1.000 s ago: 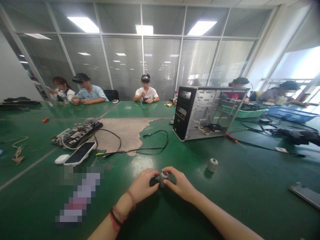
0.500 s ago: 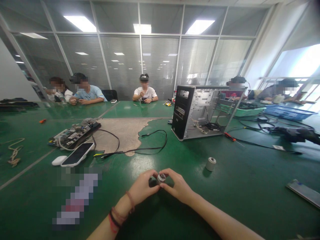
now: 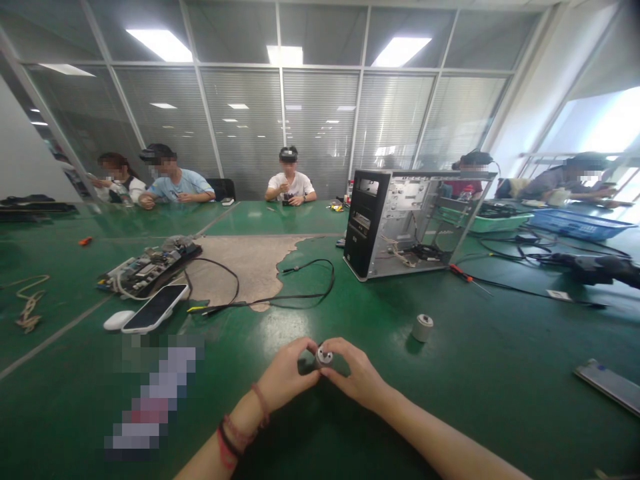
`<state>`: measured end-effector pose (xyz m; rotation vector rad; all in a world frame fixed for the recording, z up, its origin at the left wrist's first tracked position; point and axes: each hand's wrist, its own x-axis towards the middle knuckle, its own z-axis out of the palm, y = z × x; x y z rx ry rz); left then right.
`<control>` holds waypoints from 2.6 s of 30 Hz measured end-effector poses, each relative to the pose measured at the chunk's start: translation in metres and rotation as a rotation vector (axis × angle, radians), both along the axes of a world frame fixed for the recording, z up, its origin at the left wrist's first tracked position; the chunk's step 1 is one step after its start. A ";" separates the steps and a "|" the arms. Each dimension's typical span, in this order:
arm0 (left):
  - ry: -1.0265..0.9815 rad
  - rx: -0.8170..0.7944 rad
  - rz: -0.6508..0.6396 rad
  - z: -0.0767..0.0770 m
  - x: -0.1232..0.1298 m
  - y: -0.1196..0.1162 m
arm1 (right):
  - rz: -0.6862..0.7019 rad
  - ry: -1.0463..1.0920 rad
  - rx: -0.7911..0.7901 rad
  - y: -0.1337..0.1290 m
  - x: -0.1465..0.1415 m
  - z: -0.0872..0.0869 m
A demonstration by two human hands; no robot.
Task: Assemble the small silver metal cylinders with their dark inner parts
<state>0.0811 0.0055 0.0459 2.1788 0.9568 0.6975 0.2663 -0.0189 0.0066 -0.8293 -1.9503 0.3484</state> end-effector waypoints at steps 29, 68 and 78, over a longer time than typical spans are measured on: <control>-0.129 -0.086 -0.061 0.001 0.000 0.000 | -0.026 0.022 0.021 0.001 0.001 -0.003; -0.280 -0.479 -0.032 -0.020 0.001 0.013 | 0.191 0.634 -0.893 0.003 -0.015 -0.002; -0.289 -0.508 -0.023 -0.018 0.003 0.014 | 0.152 0.812 -1.086 0.006 -0.015 -0.005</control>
